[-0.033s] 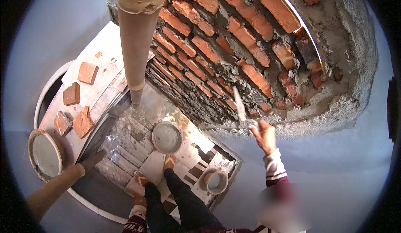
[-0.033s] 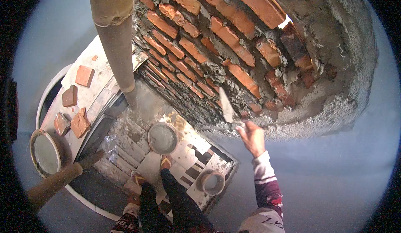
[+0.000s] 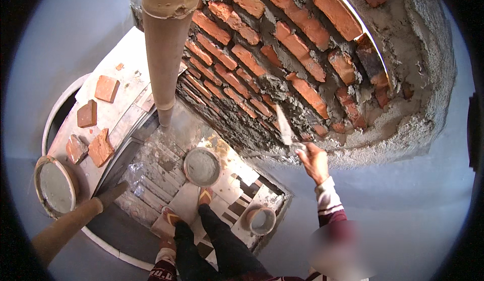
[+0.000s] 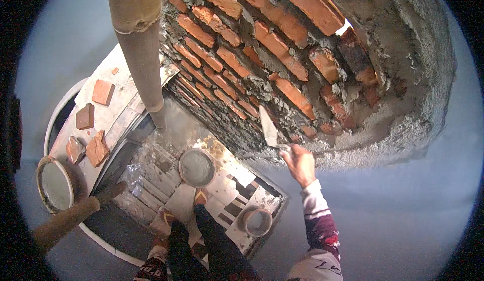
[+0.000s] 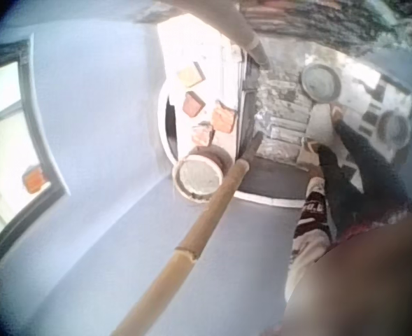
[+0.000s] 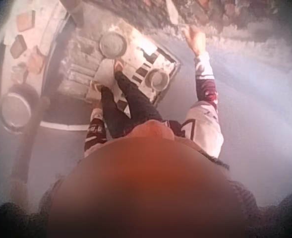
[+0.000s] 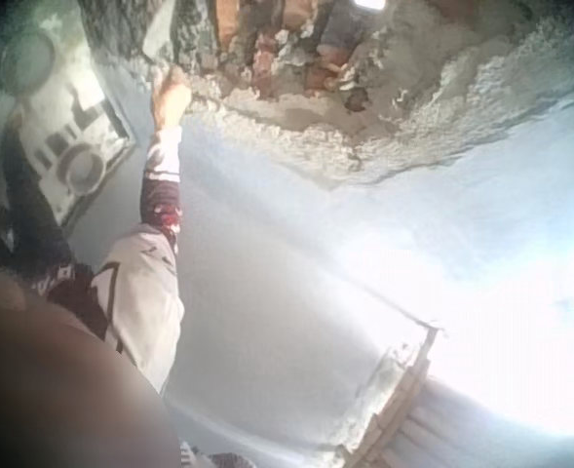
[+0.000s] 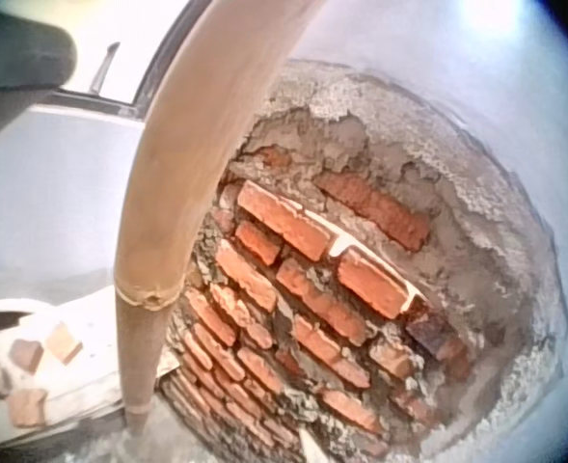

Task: The person places red bricks into a wall opening and applies mortar with a trowel to secure them. Another person hands bricks through a window while the recorder continues building the brick section.

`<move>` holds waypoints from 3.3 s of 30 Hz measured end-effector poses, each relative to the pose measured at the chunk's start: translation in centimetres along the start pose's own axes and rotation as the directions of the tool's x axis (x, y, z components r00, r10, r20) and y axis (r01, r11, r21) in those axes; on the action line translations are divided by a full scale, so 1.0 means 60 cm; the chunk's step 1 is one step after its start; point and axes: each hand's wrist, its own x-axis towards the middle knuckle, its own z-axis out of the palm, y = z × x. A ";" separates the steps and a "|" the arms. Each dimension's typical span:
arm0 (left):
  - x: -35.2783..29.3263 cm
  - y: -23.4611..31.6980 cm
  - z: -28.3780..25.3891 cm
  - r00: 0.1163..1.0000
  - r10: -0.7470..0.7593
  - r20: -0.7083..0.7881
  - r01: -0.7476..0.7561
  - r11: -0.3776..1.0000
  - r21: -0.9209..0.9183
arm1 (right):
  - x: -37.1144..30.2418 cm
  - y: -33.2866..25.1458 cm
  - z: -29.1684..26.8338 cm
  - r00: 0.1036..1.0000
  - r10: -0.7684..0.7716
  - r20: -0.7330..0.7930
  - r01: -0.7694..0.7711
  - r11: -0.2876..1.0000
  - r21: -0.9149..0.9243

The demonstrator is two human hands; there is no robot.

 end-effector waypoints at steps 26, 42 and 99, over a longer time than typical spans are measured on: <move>-0.054 0.087 -0.020 1.000 -0.021 0.013 0.019 0.994 0.108 | -0.080 0.024 -0.061 0.957 -0.180 -0.226 0.086 0.923 -0.374; 0.022 -0.050 0.064 0.992 -0.052 -0.113 0.006 0.929 -0.369 | 0.001 -0.268 -0.065 0.755 -0.512 0.409 0.486 0.856 0.174; -0.044 -0.016 0.022 0.984 -0.171 -0.059 0.159 0.973 -0.166 | 0.142 -0.185 0.010 0.977 -0.179 -0.114 0.185 0.982 0.045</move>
